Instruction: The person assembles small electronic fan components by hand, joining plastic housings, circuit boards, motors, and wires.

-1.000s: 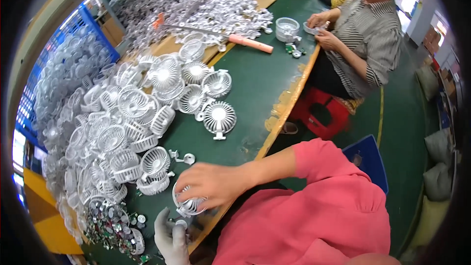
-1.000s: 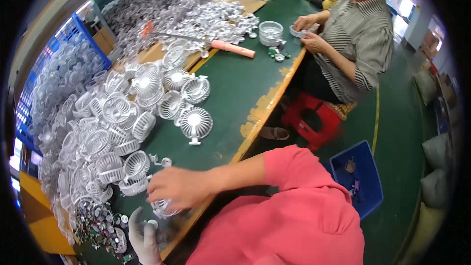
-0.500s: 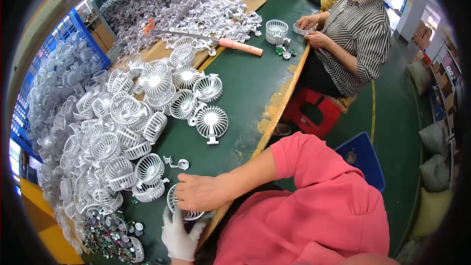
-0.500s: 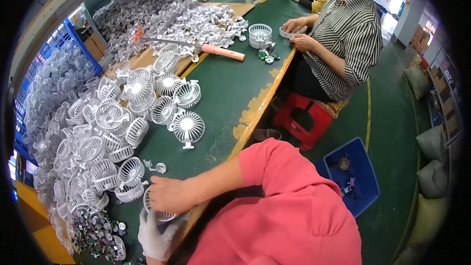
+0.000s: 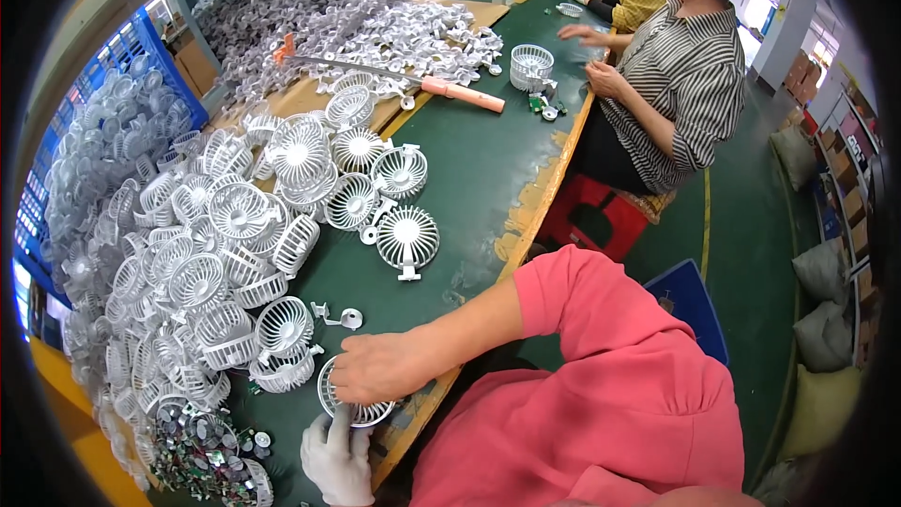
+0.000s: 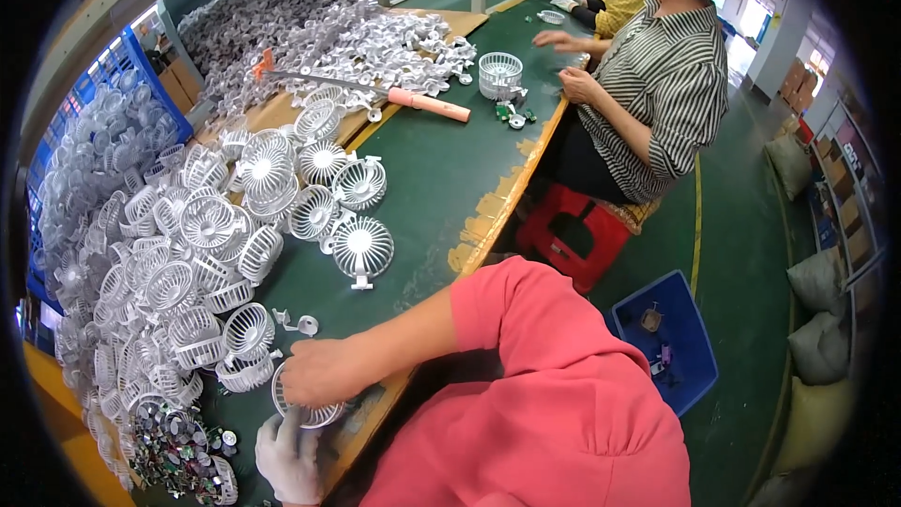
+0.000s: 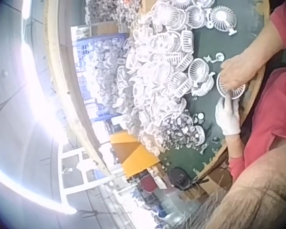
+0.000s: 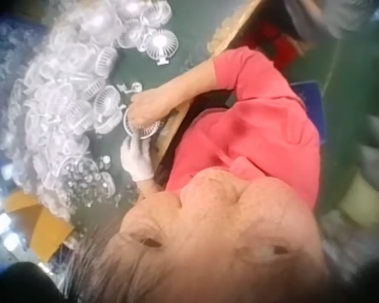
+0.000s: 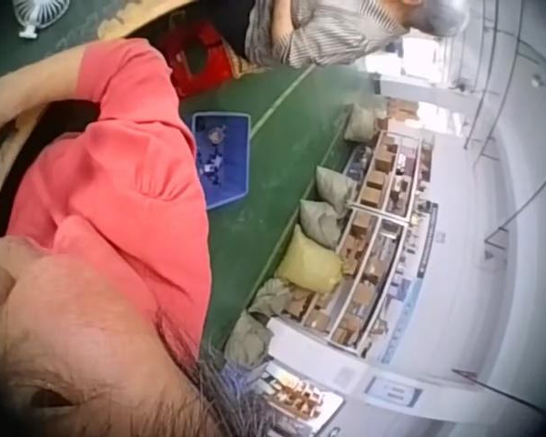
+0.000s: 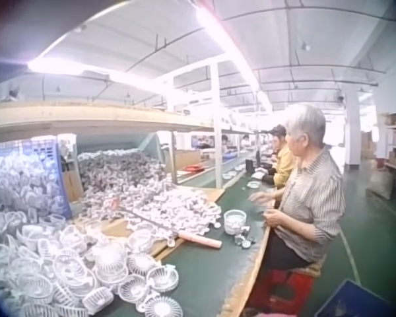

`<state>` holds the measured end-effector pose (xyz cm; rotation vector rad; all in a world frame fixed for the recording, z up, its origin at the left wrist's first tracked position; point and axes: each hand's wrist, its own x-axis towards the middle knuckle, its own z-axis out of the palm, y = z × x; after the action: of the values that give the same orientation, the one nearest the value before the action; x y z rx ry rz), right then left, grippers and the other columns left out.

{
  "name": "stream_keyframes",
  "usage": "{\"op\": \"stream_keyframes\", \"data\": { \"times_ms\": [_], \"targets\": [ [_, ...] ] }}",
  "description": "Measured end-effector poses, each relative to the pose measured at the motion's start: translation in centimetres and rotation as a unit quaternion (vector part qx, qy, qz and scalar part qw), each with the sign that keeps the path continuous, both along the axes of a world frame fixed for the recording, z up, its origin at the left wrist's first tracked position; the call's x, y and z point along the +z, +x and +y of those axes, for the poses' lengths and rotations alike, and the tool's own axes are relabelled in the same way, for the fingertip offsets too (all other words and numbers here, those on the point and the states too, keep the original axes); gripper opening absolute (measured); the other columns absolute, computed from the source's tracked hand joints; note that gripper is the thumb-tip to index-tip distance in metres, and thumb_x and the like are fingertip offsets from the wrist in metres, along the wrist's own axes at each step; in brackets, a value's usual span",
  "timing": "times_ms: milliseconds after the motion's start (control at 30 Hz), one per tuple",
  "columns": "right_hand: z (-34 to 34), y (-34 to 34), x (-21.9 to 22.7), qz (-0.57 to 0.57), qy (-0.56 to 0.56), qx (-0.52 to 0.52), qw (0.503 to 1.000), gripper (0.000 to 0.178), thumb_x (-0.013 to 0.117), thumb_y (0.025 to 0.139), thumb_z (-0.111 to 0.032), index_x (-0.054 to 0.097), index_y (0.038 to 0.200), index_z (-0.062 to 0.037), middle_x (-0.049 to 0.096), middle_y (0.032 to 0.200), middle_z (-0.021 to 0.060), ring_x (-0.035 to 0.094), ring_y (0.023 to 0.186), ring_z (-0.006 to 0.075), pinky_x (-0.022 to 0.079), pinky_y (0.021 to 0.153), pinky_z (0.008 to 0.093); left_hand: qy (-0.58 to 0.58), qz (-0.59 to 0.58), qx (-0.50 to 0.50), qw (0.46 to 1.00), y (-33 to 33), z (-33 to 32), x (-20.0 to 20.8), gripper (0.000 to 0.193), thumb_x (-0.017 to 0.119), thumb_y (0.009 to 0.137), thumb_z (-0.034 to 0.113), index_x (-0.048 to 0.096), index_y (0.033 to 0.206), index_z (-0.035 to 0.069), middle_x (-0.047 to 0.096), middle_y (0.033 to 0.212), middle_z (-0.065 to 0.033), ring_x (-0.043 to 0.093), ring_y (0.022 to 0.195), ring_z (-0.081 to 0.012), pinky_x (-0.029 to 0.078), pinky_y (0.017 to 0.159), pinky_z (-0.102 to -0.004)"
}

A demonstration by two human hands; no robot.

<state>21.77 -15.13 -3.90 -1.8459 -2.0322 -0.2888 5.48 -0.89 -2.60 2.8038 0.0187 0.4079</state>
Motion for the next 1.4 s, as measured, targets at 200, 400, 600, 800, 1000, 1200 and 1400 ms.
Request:
{"op": "stream_keyframes", "data": {
  "times_ms": [200, 400, 600, 800, 1000, 1200, 1400],
  "targets": [
    [0.1, 0.7, 0.6, -0.027, -0.071, 0.030, 0.997, 0.011, 0.058, 0.075, -0.018, 0.058, 0.075, -0.0078, 0.054, 0.077, 0.0033, 0.057, 0.075, 0.0193, 0.043, 0.057, 0.0323, 0.025, -0.031, -0.012, 0.999, 0.6, -0.6, 0.1, 0.036, 0.071, 0.072, 0.022, 0.066, 0.106, 0.012, 0.062, 0.092, -0.0130, 0.058, 0.084, -0.0326, 0.046, 0.073, -0.0395],
    [-0.1, 0.9, -0.1, 0.016, -0.028, 0.049, 0.998, 0.013, 0.058, 0.075, -0.016, 0.058, 0.073, -0.0033, 0.054, 0.079, 0.0076, 0.058, 0.075, 0.0225, 0.047, 0.053, 0.0338, -0.032, -0.020, 0.029, 0.999, 0.5, -0.8, -0.4, 0.030, 0.071, 0.072, 0.025, 0.068, 0.099, 0.012, 0.061, 0.090, -0.0133, 0.057, 0.083, -0.0321, 0.046, 0.071, -0.0404],
    [0.0, 0.7, -0.1, 0.048, 0.002, 0.071, 0.996, 0.012, 0.059, 0.074, -0.014, 0.057, 0.072, -0.0022, 0.054, 0.081, 0.0101, 0.058, 0.075, 0.0247, 0.048, 0.055, 0.0357, 0.014, 0.008, -0.001, 1.000, 0.2, 0.0, 0.0, 0.034, 0.066, 0.081, 0.029, 0.066, 0.113, 0.016, 0.062, 0.098, -0.0158, 0.059, 0.087, -0.0335, 0.048, 0.076, -0.0408],
    [0.6, 0.9, 0.0, 0.117, -0.059, 0.025, 0.991, 0.016, 0.062, 0.073, -0.015, 0.061, 0.074, 0.0015, 0.055, 0.082, 0.0132, 0.059, 0.075, 0.0274, 0.049, 0.054, 0.0366, 0.015, -0.015, -0.007, 1.000, 0.4, -0.4, 0.1, 0.034, 0.066, 0.081, 0.029, 0.066, 0.113, 0.016, 0.062, 0.096, -0.0165, 0.058, 0.086, -0.0344, 0.047, 0.075, -0.0417],
    [1.6, 0.5, -0.4, 0.093, -0.064, 0.006, 0.994, 0.022, 0.068, 0.066, -0.021, 0.068, 0.074, 0.0002, 0.060, 0.079, 0.0148, 0.064, 0.073, 0.0316, 0.052, 0.061, 0.0416, 0.011, -0.017, -0.010, 1.000, 0.3, -0.3, -0.2, 0.033, 0.066, 0.082, 0.028, 0.066, 0.113, 0.016, 0.061, 0.095, -0.0172, 0.057, 0.085, -0.0350, 0.047, 0.074, -0.0425],
    [1.2, 1.2, 0.2, 0.079, -0.091, 0.024, 0.992, 0.022, 0.070, 0.065, -0.022, 0.068, 0.073, -0.0020, 0.060, 0.081, 0.0130, 0.064, 0.072, 0.0306, 0.051, 0.060, 0.0407, 0.004, -0.029, -0.003, 1.000, 0.3, -0.6, -1.3, 0.033, 0.064, 0.083, 0.031, 0.067, 0.112, 0.016, 0.061, 0.094, -0.0163, 0.057, 0.084, -0.0348, 0.046, 0.074, -0.0421],
    [1.0, 0.7, 0.0, 0.104, -0.046, 0.014, 0.993, 0.019, 0.067, 0.065, -0.020, 0.064, 0.064, -0.0013, 0.056, 0.080, 0.0100, 0.060, 0.078, 0.0254, 0.050, 0.058, 0.0378, 0.081, -0.055, 0.051, 0.994, -0.7, -1.1, -2.6, 0.045, 0.059, 0.083, 0.049, 0.064, 0.117, 0.020, 0.061, 0.094, -0.0119, 0.057, 0.087, -0.0311, 0.041, 0.084, -0.0495]
  ]
}}
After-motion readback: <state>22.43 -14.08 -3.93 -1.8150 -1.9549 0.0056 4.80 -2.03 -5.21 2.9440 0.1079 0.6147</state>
